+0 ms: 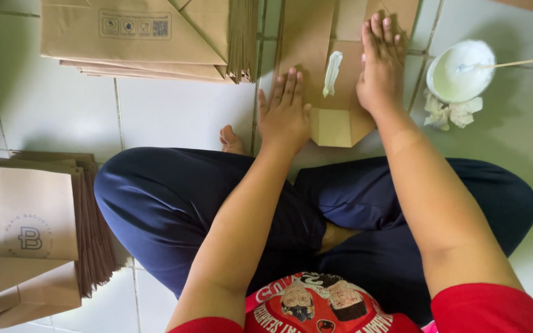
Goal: The person applies adhesive using a cotton swab to the interior flaps of a paper bag and presses the folds together by hand.
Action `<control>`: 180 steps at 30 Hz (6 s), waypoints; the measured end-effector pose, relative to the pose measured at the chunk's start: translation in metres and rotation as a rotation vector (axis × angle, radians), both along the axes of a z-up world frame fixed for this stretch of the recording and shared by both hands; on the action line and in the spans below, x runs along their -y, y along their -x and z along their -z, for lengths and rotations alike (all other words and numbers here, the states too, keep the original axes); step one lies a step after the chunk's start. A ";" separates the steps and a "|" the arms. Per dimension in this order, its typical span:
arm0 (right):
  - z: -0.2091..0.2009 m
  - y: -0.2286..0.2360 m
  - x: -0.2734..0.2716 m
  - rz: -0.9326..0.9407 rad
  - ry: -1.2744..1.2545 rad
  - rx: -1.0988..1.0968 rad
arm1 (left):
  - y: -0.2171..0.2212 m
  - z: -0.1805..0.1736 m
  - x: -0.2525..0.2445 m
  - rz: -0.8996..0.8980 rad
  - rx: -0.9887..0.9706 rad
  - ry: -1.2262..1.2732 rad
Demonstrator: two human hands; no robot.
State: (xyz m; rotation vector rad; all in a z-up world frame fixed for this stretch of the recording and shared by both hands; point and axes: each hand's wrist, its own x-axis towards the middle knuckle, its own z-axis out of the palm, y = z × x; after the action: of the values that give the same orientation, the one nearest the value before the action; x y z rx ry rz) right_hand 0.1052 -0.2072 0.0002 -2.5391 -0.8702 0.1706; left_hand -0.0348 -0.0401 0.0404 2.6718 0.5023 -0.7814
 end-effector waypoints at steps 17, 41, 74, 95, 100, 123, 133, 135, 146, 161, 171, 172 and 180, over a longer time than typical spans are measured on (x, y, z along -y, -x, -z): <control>-0.009 0.015 -0.001 0.203 0.050 -0.129 | -0.049 0.030 -0.013 0.139 0.308 -0.286; -0.113 0.000 0.026 0.749 -0.027 -0.687 | -0.063 0.033 0.050 0.162 0.786 0.020; -0.080 -0.038 0.199 0.798 -0.376 -0.316 | -0.056 -0.063 0.101 0.006 0.464 0.635; -0.074 -0.041 0.164 0.692 -0.628 -0.450 | -0.055 -0.053 0.103 0.028 0.526 0.687; -0.076 -0.043 0.169 0.855 -0.655 -0.586 | -0.055 -0.051 0.102 0.034 0.513 0.689; -0.065 -0.056 0.193 1.278 -0.674 -0.780 | -0.057 -0.053 0.098 0.028 0.505 0.724; -0.066 -0.053 0.195 1.280 -0.724 -0.805 | -0.055 -0.047 0.100 0.043 0.517 0.702; -0.083 -0.049 0.188 1.278 -0.762 -0.816 | -0.054 -0.047 0.101 0.048 0.531 0.700; -0.117 -0.036 0.182 1.282 -1.099 -0.648 | -0.058 -0.056 0.109 0.142 0.281 0.587; -0.122 0.012 0.053 0.368 -0.420 -0.043 | -0.041 -0.020 0.157 0.007 0.682 0.353; -0.100 0.006 0.052 0.186 -0.148 0.134 | -0.044 -0.031 0.155 -0.104 0.713 0.279; -0.099 0.005 0.053 0.179 -0.137 0.150 | -0.046 -0.031 0.152 -0.018 0.516 0.406; -0.088 -0.001 0.068 0.101 -0.073 0.224 | -0.063 -0.058 0.114 0.175 0.044 0.619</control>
State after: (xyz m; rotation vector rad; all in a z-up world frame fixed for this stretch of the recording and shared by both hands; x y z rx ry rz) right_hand 0.1065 -0.2748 0.0882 -2.5596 -0.8113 -0.1771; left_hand 0.0286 -0.1537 0.0985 2.1598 -0.0010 -0.7688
